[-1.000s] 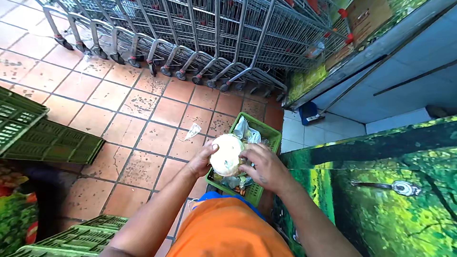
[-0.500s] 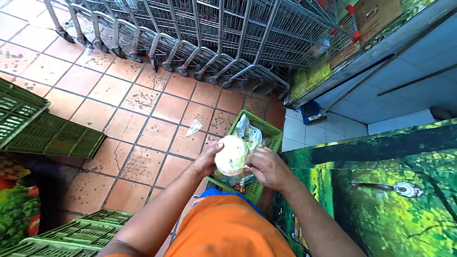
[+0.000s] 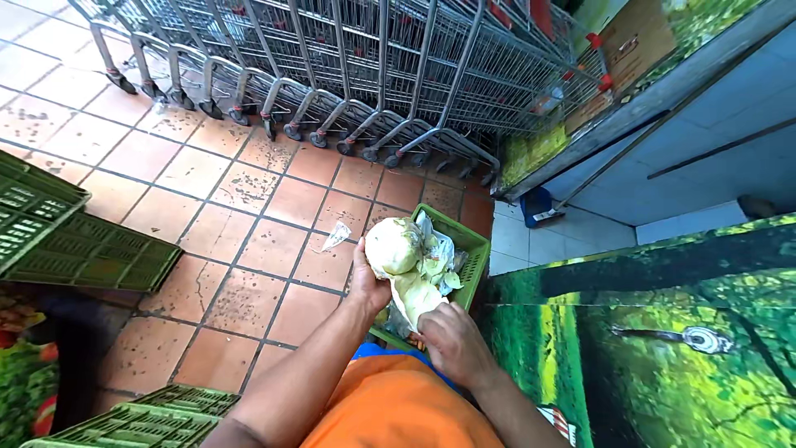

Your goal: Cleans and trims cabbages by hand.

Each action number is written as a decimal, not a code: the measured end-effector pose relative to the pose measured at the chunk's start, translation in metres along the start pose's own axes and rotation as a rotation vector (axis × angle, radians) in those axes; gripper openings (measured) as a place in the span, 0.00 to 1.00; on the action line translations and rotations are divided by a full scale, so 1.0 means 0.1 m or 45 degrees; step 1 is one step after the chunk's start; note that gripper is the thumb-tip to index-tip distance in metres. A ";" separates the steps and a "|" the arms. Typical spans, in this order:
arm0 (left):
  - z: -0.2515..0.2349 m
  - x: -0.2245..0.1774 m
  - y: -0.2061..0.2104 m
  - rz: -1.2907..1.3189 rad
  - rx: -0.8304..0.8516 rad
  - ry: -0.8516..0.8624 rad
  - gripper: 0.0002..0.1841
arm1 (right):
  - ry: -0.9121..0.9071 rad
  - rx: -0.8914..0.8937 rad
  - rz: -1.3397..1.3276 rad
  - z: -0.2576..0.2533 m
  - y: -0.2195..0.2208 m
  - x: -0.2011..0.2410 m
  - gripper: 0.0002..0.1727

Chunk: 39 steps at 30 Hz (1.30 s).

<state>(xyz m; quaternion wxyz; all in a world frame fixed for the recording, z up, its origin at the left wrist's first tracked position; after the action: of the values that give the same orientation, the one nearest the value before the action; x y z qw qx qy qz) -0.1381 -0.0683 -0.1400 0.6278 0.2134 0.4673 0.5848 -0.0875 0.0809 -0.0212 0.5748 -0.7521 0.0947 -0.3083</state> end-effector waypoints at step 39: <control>-0.20 0.22 0.60 -0.583 0.174 0.218 0.45 | 0.643 -0.596 0.110 -0.33 -0.24 -0.78 0.31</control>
<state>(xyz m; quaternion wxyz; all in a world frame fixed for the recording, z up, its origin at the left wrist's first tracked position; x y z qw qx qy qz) -0.1899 -0.0398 -0.1084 0.6863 0.0937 0.5932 0.4103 -0.1731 0.1009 -0.0215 0.3577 -0.7588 0.3340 -0.4299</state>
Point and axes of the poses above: each hand's wrist, its own z-axis away from the middle knuckle, its own y-axis out of the palm, x = y × z, the point moved 9 cm from there along -z, towards the middle knuckle, and after that the axes turned 6 degrees about y, right-handed, at the moved point
